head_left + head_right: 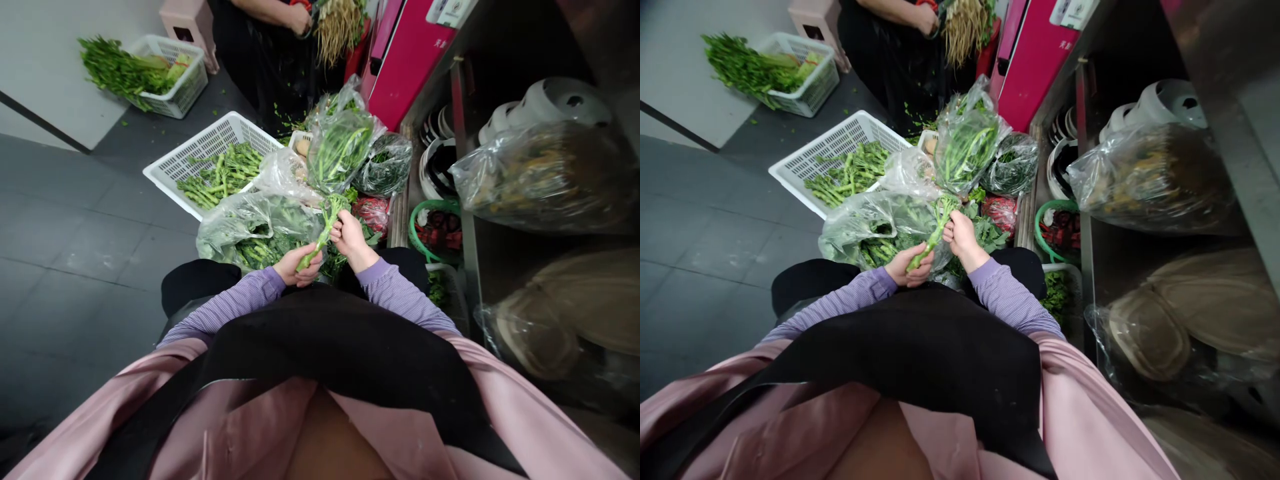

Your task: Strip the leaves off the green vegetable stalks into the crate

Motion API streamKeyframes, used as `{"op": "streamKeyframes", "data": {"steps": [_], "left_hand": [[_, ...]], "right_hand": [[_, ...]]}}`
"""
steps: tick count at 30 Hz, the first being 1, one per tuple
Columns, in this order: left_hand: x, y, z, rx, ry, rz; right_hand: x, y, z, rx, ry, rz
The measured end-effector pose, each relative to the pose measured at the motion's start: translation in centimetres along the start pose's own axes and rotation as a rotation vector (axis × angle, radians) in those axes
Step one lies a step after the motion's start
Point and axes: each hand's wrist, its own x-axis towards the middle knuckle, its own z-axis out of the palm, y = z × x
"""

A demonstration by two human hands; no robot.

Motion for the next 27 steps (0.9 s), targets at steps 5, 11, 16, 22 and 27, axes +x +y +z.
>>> {"op": "streamKeyframes", "data": {"steps": [5,11,16,22,27], "left_hand": [[0.1,0.2,0.4,0.321,0.18,0.135],[-0.1,1.0,0.6,0.684,0.618,0.374],[0.2,0.3,0.1,0.752,0.992,0.543],[0.4,-0.1,0.2,0.551,0.929,0.521],[0.3,-0.1,1.2,0.249,0.439,0.238]], "right_hand": [[-0.1,1.9,-0.7,-0.077,-0.165,0.596],[-0.8,3.5,-2.8,-0.254,-0.07,0.174],[-1.8,1.2,-3.0,-0.303,-0.128,-0.201],[-2.6,1.7,-0.3,-0.121,0.043,-0.24],[-1.5,2.5,-0.6,-0.025,-0.116,0.035]]}}
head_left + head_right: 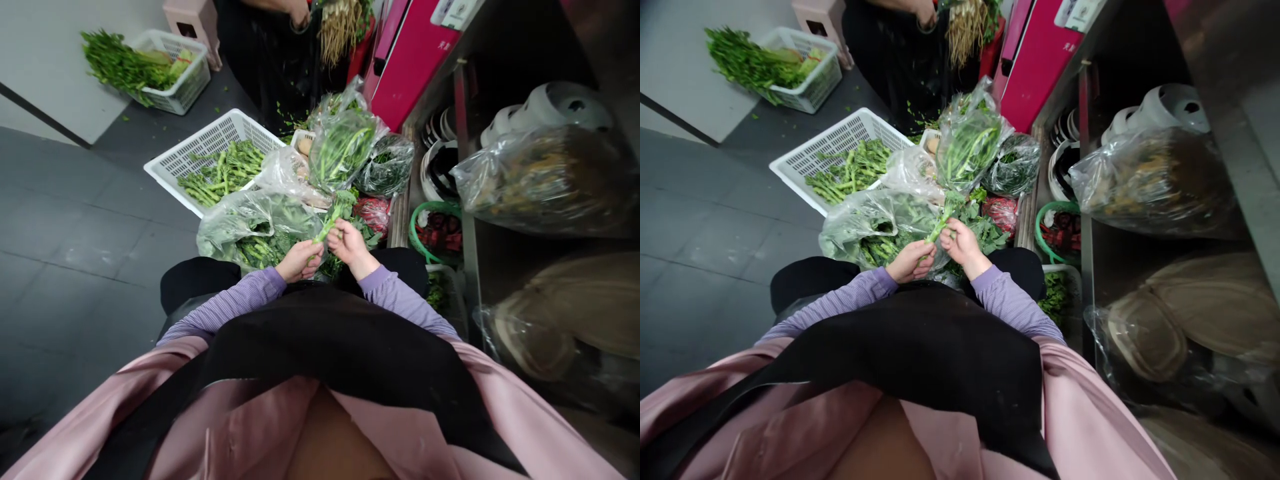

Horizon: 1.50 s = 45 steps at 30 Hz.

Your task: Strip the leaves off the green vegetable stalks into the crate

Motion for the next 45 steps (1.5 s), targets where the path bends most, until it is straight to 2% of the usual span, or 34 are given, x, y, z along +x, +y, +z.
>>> {"op": "streamKeyframes", "data": {"steps": [3,7,10,13,16,19,25,28,30,31,33,35,37,39,41,43,45], "left_hand": [[-0.2,0.2,0.2,-0.136,-0.236,-0.105],[0.0,0.3,-0.4,-0.26,-0.36,-0.189],[0.2,0.2,-0.8,-0.304,-0.38,-0.208],[0.1,0.0,-0.8,-0.251,-0.345,-0.193],[-0.1,-0.4,-0.4,-0.136,-0.257,-0.131],[-0.3,-0.7,-0.3,-0.055,-0.202,-0.092],[-0.7,-0.5,-1.3,-0.246,-0.461,-0.285],[-0.8,-0.5,-1.5,-0.34,-0.497,-0.327],[-0.6,-0.4,-1.4,-0.362,-0.414,-0.309],[-0.4,-0.3,-1.4,-0.365,-0.314,-0.275],[0.1,0.0,-1.4,-0.374,-0.025,-0.19],[0.5,0.4,-1.6,-0.386,0.237,-0.133],[0.2,0.5,-1.9,-0.382,0.316,-0.133],[-0.7,0.3,-2.1,-0.329,0.308,-0.11],[-1.4,0.3,-2.8,-0.248,0.352,-0.064],[-1.3,1.3,-4.5,-0.158,0.477,-0.031],[0.3,4.0,-7.5,-0.052,0.616,-0.003]], "right_hand": [[0.2,0.5,-0.5,0.031,0.009,0.035],[-0.1,-0.2,-1.4,-0.034,0.024,-0.1],[-0.5,-0.8,-1.7,-0.17,-0.032,-0.146],[-0.9,-0.6,-1.6,-0.23,-0.036,-0.181],[-1.0,-0.2,-1.5,-0.208,-0.027,-0.219],[-1.0,-0.1,-1.7,-0.145,-0.127,-0.179],[-0.6,-0.5,-2.2,-0.07,-0.308,-0.039],[-0.4,-0.2,-1.8,-0.058,-0.344,0.0],[-0.5,0.4,-1.3,-0.1,-0.281,-0.059],[-0.6,0.8,-1.0,-0.149,-0.213,-0.122],[-1.2,1.9,-0.3,-0.301,-0.09,-0.266],[-1.8,2.9,0.1,-0.463,-0.07,-0.33],[-2.2,3.6,0.2,-0.519,-0.107,-0.249],[-2.2,3.6,-0.1,-0.429,-0.071,-0.116],[-2.1,3.1,-0.7,-0.308,-0.01,-0.03],[-2.1,2.3,-1.5,-0.248,0.013,-0.01],[-2.3,1.6,-2.2,-0.224,0.023,-0.016]]}}
